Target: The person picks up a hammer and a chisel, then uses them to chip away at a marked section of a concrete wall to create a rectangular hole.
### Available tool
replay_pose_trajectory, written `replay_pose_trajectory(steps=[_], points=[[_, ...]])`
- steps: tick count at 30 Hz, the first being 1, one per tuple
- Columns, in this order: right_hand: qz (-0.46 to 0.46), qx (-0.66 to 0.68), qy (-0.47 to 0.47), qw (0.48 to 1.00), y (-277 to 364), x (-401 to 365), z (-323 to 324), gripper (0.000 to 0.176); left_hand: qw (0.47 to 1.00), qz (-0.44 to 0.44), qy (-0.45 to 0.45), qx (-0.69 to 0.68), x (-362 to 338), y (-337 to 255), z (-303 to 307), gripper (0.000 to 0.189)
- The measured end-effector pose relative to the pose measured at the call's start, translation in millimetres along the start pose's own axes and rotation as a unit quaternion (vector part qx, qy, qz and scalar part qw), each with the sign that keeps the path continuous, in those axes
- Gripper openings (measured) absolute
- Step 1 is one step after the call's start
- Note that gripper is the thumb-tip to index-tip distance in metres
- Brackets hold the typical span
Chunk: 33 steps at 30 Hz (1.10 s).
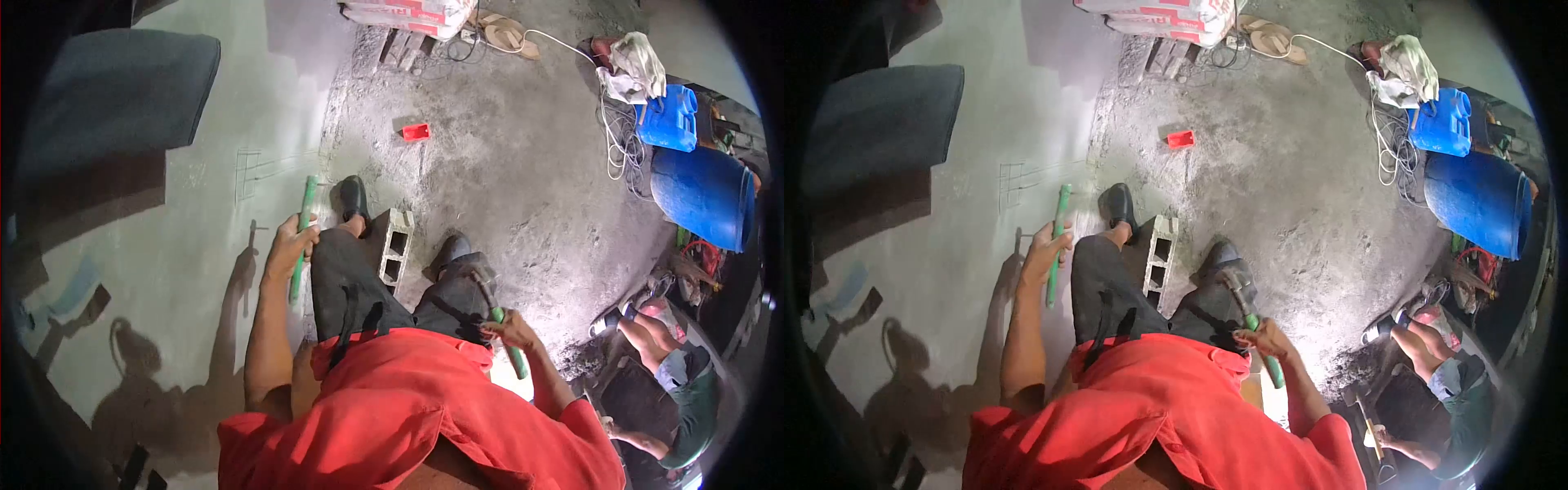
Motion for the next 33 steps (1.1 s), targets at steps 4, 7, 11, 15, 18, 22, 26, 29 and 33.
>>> replay_pose_trajectory(steps=[4,7,11,15,18,22,26,29,33], points=[[0.059,-0.003,-0.084,0.995,56,-1,35,0.034,0.997,0.007,0.08,0.019,68,-13,-31,0.044],[0.089,-0.056,-0.206,0.973,104,-7,57,0.038,0.991,-0.01,0.133,0.022,103,-26,-57,0.044],[0.164,-0.116,-0.263,0.944,175,65,87,0.037,0.984,-0.074,0.153,0.055,161,-26,-76,0.04],[0.179,-0.213,-0.332,0.901,268,125,95,0.046,0.98,-0.101,0.141,0.092,218,-12,-95,0.04],[0.213,-0.224,-0.33,0.892,320,167,87,0.045,0.979,-0.151,0.123,0.055,259,-4,-102,0.041],[0.309,-0.239,-0.335,0.858,376,232,75,0.045,0.973,-0.189,0.128,0.017,290,14,-107,0.041],[0.366,-0.276,-0.368,0.809,447,269,57,0.045,0.971,-0.221,0.091,0.019,301,21,-94,0.041],[0.469,-0.213,-0.321,0.795,491,269,28,0.043,0.969,-0.234,0.077,0.026,294,18,-85,0.041],[0.515,-0.093,-0.245,0.816,511,271,-15,0.041,0.891,-0.424,0.029,0.157,248,-39,-83,0.039]])
Point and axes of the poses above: each hand's wrist, its own x-axis towards the middle knuckle, its own z-axis out of the back of the hand, y = z × x, the point moved 9 cm from there along x, towards the middle knuckle, and after that the axes turned 15 degrees about -z, right-handed, at the moved point
